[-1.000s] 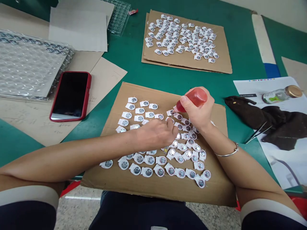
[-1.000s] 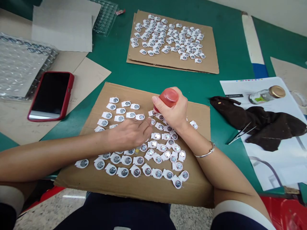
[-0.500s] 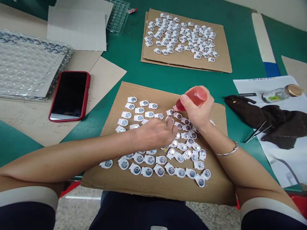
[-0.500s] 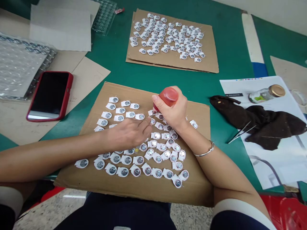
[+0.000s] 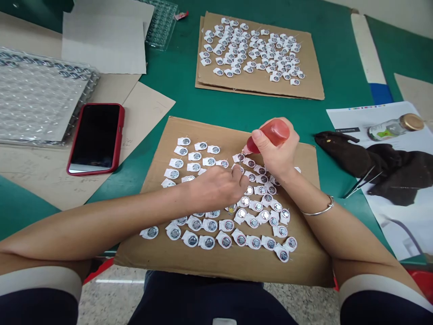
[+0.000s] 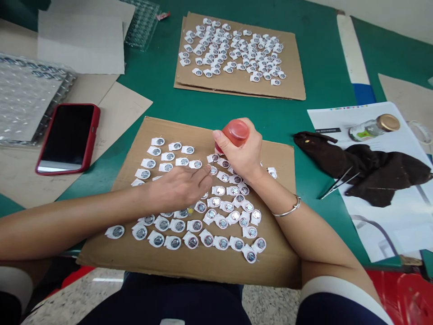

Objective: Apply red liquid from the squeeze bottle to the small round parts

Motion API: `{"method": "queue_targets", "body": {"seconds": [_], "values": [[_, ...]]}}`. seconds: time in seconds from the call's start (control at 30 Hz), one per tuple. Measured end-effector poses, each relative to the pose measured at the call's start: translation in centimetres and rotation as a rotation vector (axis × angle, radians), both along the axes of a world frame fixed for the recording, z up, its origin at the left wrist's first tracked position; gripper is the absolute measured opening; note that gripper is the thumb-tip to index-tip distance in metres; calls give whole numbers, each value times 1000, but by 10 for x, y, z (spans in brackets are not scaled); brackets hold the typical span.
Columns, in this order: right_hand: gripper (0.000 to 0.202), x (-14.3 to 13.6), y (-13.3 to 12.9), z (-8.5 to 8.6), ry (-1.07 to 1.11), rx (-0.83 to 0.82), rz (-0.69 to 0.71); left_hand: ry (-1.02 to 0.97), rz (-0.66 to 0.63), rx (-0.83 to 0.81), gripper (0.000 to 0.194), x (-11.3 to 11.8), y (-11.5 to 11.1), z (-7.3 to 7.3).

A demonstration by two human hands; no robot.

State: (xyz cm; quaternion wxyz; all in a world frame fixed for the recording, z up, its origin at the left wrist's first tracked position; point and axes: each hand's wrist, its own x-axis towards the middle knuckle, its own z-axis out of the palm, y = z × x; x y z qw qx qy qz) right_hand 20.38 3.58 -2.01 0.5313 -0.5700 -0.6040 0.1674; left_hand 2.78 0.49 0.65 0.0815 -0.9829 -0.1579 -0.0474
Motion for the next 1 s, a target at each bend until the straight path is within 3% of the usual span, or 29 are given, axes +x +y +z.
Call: {"method": "queue_targets", "body": {"seconds": [0.43, 0.73, 1.0], "values": [[32, 1, -1, 4, -45, 37, -16, -21, 16, -145, 32, 0, 3, 1], [27, 2, -5, 6, -106, 82, 32, -12, 29, -40, 25, -1, 4, 0], [26, 2, -5, 3, -107, 112, 42, -33, 21, -89, 23, -2, 6, -2]]}}
